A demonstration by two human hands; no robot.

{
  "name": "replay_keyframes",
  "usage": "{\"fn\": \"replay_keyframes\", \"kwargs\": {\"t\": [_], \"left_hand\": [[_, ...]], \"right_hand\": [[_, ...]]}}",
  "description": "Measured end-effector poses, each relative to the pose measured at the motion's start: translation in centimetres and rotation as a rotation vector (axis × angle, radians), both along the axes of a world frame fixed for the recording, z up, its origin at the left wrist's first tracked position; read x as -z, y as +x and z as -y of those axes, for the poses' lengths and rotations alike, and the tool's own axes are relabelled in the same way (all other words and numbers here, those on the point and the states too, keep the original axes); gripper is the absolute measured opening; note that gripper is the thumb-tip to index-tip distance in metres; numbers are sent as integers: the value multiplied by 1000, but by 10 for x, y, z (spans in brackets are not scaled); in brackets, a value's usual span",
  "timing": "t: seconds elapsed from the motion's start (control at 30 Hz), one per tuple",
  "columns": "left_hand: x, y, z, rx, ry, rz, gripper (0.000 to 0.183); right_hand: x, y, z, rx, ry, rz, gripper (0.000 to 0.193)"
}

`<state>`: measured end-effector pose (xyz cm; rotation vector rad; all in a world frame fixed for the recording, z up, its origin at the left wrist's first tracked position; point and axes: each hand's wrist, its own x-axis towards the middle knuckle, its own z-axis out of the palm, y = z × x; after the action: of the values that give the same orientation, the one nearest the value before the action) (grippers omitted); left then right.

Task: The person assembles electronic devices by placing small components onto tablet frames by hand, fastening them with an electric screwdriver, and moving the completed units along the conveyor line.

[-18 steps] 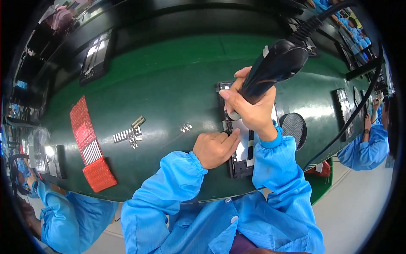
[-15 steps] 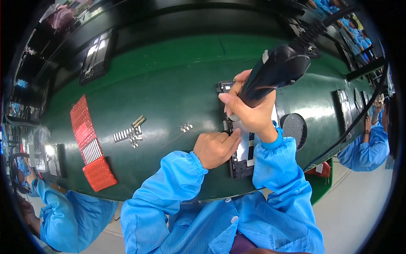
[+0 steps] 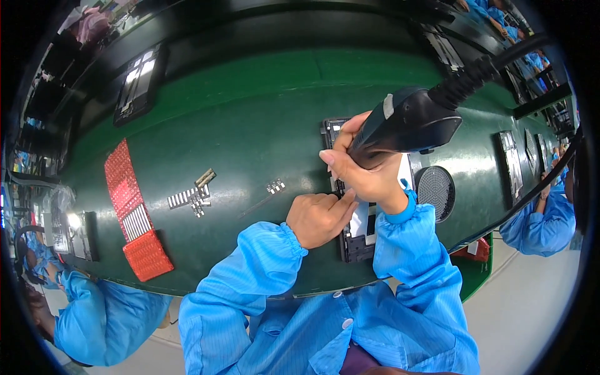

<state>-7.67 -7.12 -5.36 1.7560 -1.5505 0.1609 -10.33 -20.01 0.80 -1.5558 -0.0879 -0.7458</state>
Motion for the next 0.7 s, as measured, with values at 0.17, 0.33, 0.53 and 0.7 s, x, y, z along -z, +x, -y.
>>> {"fn": "replay_keyframes", "kwargs": {"t": [0.17,0.33,0.53,0.7], "left_hand": [[-2,1,1,1,17,10,23],[-1,0,2,-22,-29,5,21],[-14,-17,-11,178,-155,170,24],[-6,-63,-11,257,51,152,36]], "right_hand": [[-5,-3,1,56,9,-27,40],[-26,-17,20,197,41,141,40],[-34,-55,41,353,47,57,46],[-26,-82,70,511,38,66,44]]}}
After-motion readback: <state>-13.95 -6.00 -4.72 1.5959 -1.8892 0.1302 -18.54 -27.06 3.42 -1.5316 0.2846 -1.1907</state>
